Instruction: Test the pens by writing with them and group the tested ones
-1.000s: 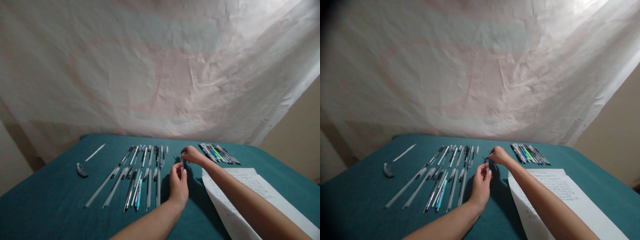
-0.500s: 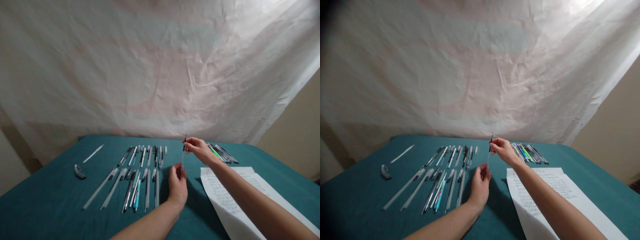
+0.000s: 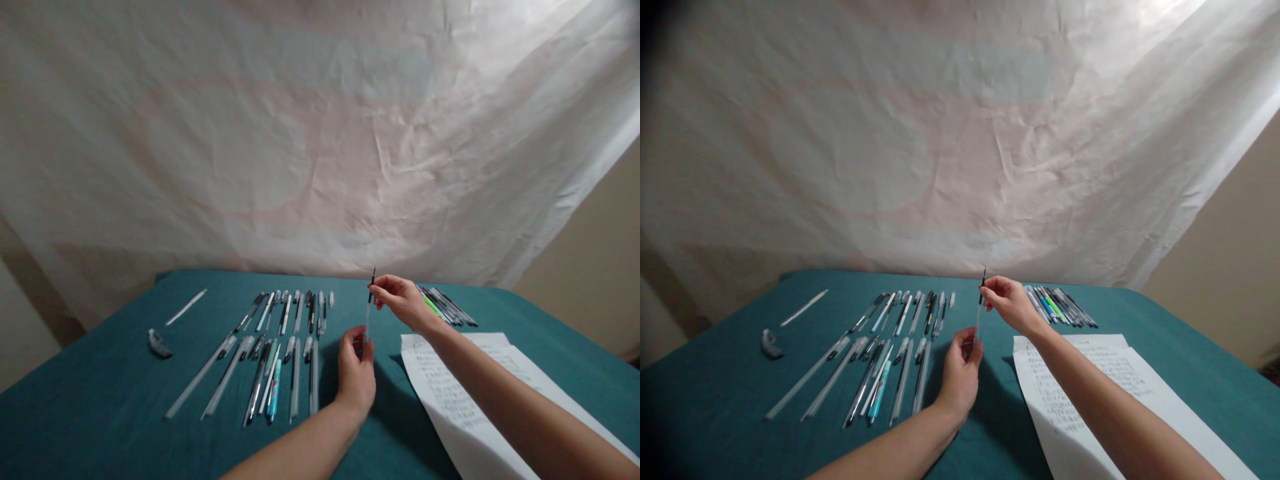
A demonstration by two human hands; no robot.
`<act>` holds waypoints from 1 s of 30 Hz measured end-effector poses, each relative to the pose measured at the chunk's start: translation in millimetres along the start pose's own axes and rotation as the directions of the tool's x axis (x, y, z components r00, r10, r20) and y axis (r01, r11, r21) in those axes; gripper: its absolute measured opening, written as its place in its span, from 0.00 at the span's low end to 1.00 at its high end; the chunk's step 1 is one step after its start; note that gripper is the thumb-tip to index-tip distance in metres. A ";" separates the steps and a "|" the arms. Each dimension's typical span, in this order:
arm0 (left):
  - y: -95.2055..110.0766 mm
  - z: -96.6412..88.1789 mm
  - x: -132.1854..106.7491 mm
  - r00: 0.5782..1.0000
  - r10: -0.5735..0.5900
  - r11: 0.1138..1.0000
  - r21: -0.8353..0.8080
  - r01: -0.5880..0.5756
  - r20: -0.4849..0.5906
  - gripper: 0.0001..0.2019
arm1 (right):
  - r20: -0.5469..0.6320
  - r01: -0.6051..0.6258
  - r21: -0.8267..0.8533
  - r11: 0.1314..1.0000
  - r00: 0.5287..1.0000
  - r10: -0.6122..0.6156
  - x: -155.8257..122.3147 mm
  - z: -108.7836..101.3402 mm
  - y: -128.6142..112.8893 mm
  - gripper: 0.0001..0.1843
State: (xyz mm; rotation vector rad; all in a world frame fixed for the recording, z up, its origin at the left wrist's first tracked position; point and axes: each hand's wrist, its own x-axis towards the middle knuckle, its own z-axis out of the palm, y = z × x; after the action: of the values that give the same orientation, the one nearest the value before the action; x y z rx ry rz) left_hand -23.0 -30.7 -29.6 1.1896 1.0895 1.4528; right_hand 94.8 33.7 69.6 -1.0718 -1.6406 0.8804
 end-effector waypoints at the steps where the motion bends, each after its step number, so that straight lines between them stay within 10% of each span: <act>1: 0.2 0.0 -0.1 1.000 -0.001 1.000 0.001 0.001 0.003 0.13 | 0.005 0.000 -0.015 1.000 1.000 0.000 -0.6 -0.6 -0.9 0.16; 13: -2.9 0.2 0.5 0.999 0.010 1.000 -0.029 -0.008 0.040 0.11 | 0.255 -0.150 -0.127 0.980 0.950 0.179 -6.4 -2.6 12.1 0.20; 18: 0.0 2.7 -1.6 1.000 0.004 0.997 -0.081 -0.003 0.019 0.12 | 0.155 -0.120 -0.357 0.926 0.970 0.186 23.0 -7.2 36.7 0.22; 30: 6.9 0.5 -6.3 0.999 0.040 0.999 -0.015 -0.040 0.018 0.10 | 0.163 -0.187 -0.616 0.765 0.920 0.357 74.4 65.6 103.8 0.13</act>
State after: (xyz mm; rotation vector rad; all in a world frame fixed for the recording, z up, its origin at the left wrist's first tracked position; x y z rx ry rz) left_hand -22.7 -38.0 -23.8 1.2182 1.0462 1.4751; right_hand 45.6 135.6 -18.7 -1.7245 -2.1019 0.7319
